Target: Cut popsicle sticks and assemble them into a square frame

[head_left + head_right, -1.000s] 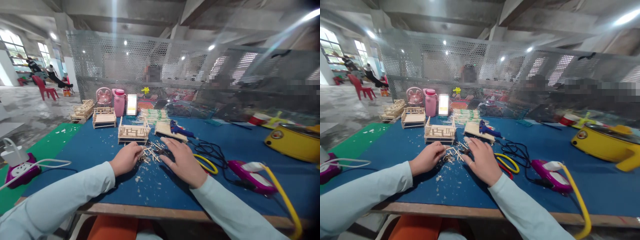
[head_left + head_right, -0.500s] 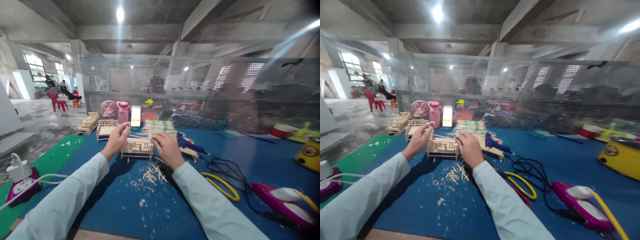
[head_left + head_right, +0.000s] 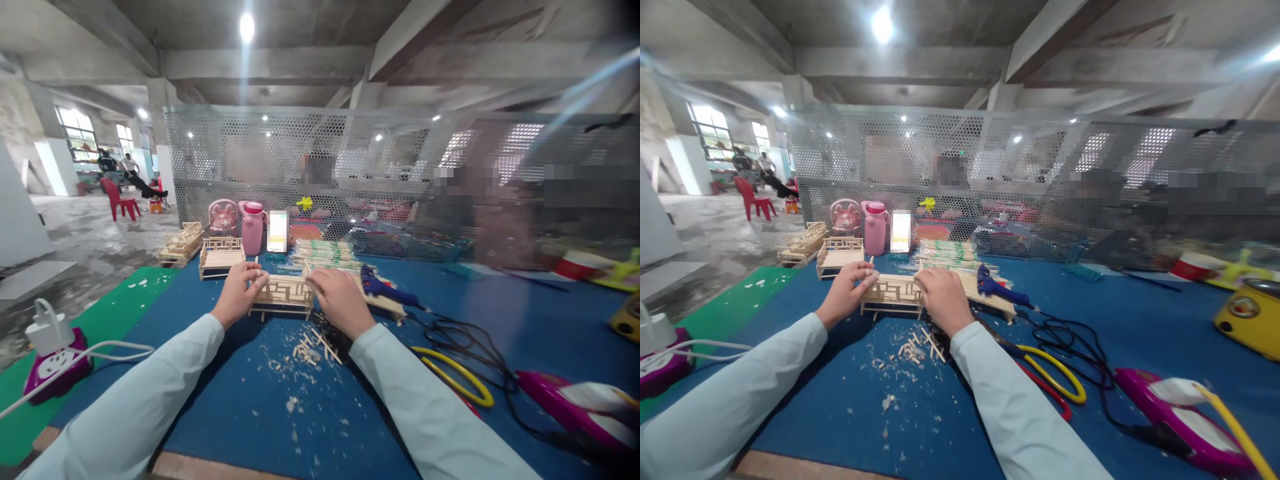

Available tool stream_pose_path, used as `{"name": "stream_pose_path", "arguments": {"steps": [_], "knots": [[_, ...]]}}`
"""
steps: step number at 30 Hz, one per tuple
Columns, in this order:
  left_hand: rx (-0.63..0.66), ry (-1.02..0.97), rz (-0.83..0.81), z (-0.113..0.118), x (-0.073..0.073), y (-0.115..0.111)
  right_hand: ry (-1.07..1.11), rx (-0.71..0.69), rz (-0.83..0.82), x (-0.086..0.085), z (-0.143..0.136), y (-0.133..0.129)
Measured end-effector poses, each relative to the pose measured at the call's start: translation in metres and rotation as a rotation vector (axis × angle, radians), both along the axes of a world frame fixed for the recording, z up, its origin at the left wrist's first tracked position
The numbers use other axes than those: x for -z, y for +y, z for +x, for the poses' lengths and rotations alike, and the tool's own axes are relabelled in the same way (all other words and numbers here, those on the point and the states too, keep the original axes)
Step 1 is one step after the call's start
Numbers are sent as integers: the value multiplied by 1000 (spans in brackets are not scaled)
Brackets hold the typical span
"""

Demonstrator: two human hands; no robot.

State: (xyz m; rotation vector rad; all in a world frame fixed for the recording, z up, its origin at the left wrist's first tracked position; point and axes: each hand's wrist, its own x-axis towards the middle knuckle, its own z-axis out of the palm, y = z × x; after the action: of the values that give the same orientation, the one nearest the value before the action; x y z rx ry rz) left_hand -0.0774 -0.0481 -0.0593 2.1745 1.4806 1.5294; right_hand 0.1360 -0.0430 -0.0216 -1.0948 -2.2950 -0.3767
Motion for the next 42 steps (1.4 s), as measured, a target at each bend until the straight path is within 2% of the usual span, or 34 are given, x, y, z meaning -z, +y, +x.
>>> {"name": "stream_pose_path", "arguments": {"steps": [5, 9, 15, 22, 27, 29, 32, 35, 38, 42], "knots": [[-4, 28, -21, -1, -2, -1, 187, -99, -90, 10, 11, 5], [-10, 33, -31, 0, -4, -3, 379, -71, -81, 22, 18, 7], [-39, 13, -28, 3, -4, -4, 578, -121, -92, 30, 10, 17], [-18, -56, -45, 2, 0, -1, 649, -136, -184, 33, 5, 21], [-1, -69, -47, 3, 0, -1, 621, -150, -176, 35, 5, 21], [29, -120, -59, 1, -1, -1, 625, -132, -179, 35, 4, 21], [58, -344, -126, -6, -4, -1, 620, -103, -180, 33, 4, 21], [10, -512, -182, -15, -4, -1, 613, -91, -178, 32, 4, 22], [-5, -458, -130, -16, -1, -2, 610, -90, -178, 32, 5, 23], [-4, -199, -17, -6, 5, -3, 613, -85, -186, 32, 5, 22]]}}
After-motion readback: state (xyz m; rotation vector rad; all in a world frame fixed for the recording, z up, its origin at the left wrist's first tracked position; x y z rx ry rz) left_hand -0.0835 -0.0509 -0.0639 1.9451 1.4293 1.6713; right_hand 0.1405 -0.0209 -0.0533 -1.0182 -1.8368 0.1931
